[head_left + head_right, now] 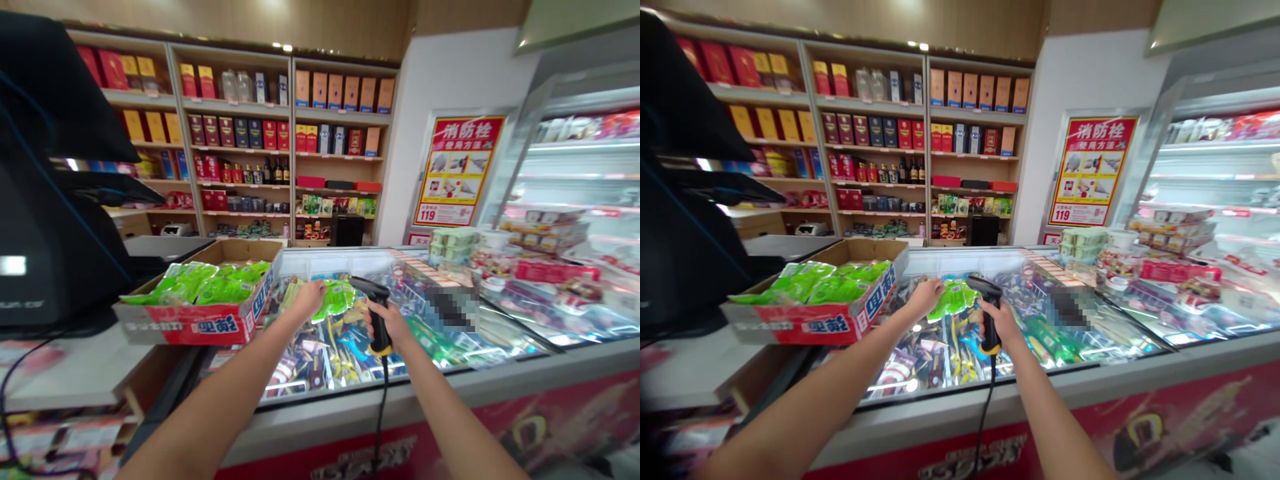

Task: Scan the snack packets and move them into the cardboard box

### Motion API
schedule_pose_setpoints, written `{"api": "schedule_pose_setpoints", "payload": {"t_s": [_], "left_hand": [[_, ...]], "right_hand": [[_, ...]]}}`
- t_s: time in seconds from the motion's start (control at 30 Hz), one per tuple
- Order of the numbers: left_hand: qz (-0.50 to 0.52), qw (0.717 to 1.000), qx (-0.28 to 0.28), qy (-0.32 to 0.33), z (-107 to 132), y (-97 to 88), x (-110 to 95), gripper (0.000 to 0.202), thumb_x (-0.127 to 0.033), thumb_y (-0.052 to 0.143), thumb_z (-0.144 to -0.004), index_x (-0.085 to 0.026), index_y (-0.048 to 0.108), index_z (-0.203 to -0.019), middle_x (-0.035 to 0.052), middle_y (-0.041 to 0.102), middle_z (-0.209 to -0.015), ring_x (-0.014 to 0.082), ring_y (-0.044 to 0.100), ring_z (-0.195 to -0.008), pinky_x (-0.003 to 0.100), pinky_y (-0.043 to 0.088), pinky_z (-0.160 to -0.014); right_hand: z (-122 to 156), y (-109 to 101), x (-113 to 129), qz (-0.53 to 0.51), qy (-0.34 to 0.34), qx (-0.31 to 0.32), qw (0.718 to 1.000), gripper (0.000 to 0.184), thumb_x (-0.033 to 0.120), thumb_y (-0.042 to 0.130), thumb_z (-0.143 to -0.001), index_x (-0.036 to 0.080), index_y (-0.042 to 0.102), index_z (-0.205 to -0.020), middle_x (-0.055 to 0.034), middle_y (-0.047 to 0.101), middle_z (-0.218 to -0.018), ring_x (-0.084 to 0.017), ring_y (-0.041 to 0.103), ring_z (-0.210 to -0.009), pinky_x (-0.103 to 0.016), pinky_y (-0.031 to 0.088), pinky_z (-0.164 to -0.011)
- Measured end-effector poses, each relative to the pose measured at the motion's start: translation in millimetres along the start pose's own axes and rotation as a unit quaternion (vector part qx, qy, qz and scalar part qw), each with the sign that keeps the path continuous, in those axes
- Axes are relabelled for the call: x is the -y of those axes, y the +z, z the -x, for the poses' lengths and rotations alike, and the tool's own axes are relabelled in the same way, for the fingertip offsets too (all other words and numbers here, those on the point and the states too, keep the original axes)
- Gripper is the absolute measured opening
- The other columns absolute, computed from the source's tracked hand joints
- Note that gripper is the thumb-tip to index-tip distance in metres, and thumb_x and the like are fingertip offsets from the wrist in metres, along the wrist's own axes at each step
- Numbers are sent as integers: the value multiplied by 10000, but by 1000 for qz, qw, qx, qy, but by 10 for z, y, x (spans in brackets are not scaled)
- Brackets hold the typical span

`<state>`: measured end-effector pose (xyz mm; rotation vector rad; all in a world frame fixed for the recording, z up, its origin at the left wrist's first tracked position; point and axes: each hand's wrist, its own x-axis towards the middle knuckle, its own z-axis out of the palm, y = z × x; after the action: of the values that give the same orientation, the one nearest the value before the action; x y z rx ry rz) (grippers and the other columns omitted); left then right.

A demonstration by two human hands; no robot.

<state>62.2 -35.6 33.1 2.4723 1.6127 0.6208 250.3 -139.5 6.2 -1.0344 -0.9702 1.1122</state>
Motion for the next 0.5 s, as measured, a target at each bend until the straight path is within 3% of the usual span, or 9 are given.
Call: {"api": "schedule_pose_setpoints", "payload": {"t_s": [0.13,0.27,0.4,0.5], "left_hand": [[5,1000,5,8,-248,263,-226,266,-242,453,-938,-183,698,-1022,110,710,-1049,214,643,-1034,295,458,-875],[-34,997,-59,22,-297,466,-274,404,-386,523,-907,-223,592,-1270,121,542,-1385,273,459,-1315,433,386,-1057],[-69,988,19,134,-241,566,-100,648,-530,532,-865,-241,427,-1436,121,427,-1506,295,356,-1405,503,301,-1135],[-94,981,65,158,-275,581,84,646,-523,518,-873,-235,425,-1443,132,384,-1537,339,294,-1437,565,286,-1129]], "right_hand": [[-176,-88,-40,-42,16,-26,999,267,345,763,-637,164,578,-703,18,584,-476,-126,528,-347,-242,464,-350],[-414,-22,-157,-121,48,-104,986,153,197,725,-650,147,622,-752,-24,680,-618,-144,652,-526,-250,562,-525],[-656,111,-304,-160,102,-144,971,117,201,703,-693,159,607,-744,4,640,-584,-150,644,-529,-247,528,-465],[-818,222,-382,-163,101,-157,969,123,196,707,-705,168,591,-733,21,610,-547,-145,638,-530,-240,526,-468]]}}
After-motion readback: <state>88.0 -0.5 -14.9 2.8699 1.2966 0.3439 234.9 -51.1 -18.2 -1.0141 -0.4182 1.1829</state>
